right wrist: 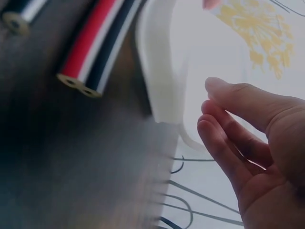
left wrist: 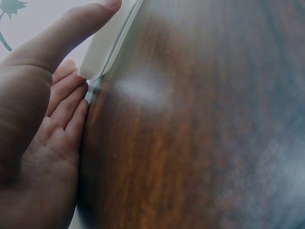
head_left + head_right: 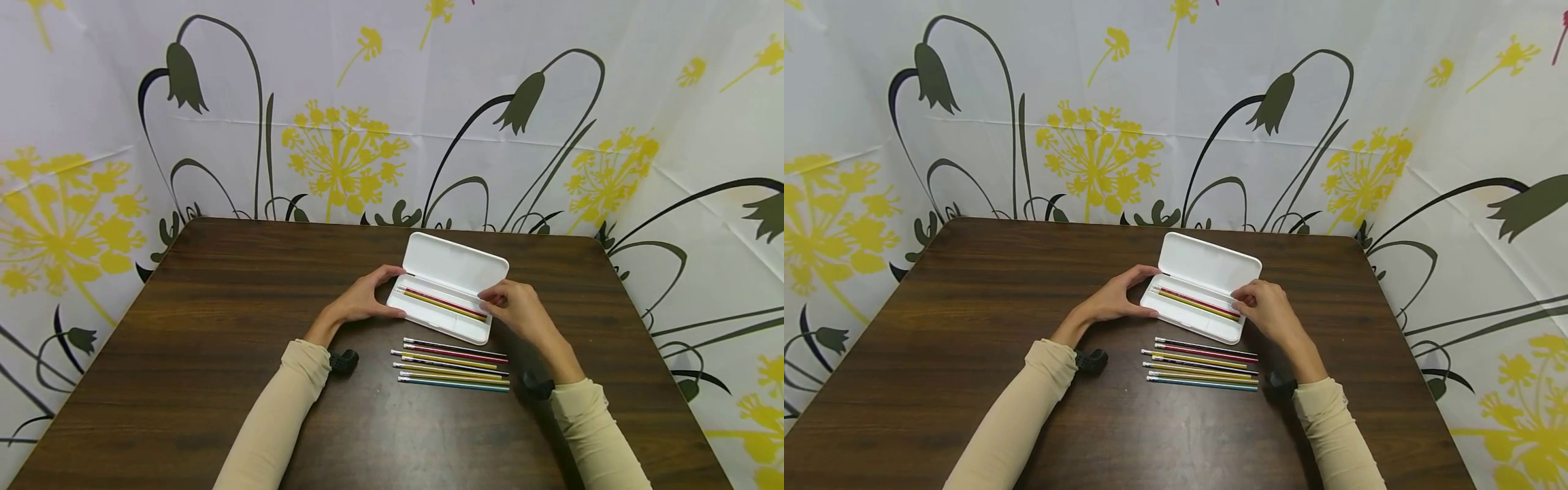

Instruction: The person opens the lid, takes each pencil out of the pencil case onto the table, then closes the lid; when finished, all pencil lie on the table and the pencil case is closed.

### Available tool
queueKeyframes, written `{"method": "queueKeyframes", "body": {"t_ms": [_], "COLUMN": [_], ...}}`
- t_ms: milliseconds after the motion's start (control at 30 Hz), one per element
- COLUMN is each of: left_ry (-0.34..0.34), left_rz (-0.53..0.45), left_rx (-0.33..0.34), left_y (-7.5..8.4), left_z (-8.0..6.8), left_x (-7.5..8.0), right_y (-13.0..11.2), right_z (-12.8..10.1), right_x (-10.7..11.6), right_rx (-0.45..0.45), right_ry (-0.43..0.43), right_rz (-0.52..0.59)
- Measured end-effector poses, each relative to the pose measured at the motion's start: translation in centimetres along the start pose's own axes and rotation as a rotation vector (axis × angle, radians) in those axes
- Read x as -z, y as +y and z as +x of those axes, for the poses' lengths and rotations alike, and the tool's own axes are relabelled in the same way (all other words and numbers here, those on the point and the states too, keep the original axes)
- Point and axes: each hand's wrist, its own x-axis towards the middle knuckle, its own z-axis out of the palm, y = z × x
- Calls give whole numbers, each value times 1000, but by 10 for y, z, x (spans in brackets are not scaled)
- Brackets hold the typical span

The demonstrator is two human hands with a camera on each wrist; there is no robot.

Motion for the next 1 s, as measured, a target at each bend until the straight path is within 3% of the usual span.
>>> {"method": "queueKeyframes", "body": {"t_ms": [467, 833, 1000], "left_ry": [4, 21, 12], "left_rz": [-16, -57, -25], "left_rx": [5, -33, -6], "left_y": [0, 1, 0], "left_z": [0, 0, 1], "left_x": [0, -1, -2], "right_y": [-5, -8, -8], "right_z": [1, 1, -2], "right_x": [-11, -19, -21], "right_rx": [65, 157, 180], "right_ry": [-81, -70, -52], "right_rz": [-126, -235, -255]}}
